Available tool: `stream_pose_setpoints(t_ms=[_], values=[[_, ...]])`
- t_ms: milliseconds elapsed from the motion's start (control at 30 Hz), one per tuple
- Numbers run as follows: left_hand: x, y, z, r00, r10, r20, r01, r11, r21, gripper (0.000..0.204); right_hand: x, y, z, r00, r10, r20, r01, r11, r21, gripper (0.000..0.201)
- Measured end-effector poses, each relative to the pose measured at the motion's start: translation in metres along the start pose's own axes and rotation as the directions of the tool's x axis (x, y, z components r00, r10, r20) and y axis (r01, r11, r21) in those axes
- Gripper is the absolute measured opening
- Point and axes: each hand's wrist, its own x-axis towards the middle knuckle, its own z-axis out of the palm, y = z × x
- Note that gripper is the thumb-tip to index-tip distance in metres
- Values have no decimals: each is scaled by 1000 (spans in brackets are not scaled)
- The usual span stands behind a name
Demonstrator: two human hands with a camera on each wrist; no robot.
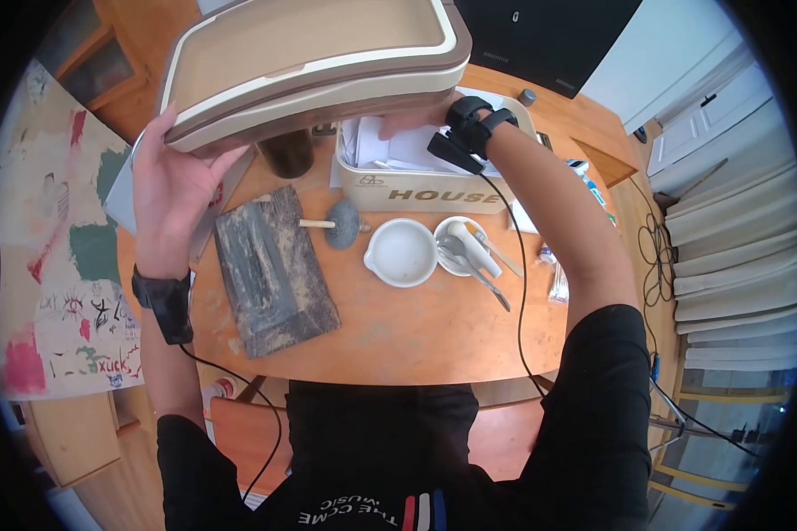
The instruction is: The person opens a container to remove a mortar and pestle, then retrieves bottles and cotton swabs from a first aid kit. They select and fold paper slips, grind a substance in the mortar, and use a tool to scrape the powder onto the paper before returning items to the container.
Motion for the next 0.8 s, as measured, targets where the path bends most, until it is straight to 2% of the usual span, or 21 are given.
stream_pose_setpoints(t_ms=[33,133,233,333,433,500,567,667,800], values=[[1,0,-1,1000,2,8,-2,1000,-1,57,-2,4,-2,999,-54,-6,54,998,34,75],[1,0,-5,1000,4,21,-4,1000,-4,57,1,10,2,996,-75,55,72,996,48,70],[2,-1,-6,1000,-1,15,1,1000,-11,56,13,19,14,959,-204,199,208,978,1,62],[2,-1,-4,1000,-7,3,7,1000,-14,56,12,-21,11,937,-55,346,168,937,-306,54],[2,0,-3,1000,-5,-2,5,1000,-10,56,15,-42,11,940,64,336,135,833,-536,55],[1,1,-2,1000,2,-13,-2,1000,-16,56,17,-24,12,975,-118,186,181,911,-370,55],[0,3,-5,1000,1,12,-1,1000,-4,56,11,-3,7,967,-256,-19,249,954,-170,53],[1,2,-5,1000,3,30,-3,1000,2,56,0,11,-3,988,-103,-117,112,991,73,53],[2,-2,-5,1000,2,24,-2,1000,-14,56,-6,20,-7,988,-99,-116,116,982,148,59]])
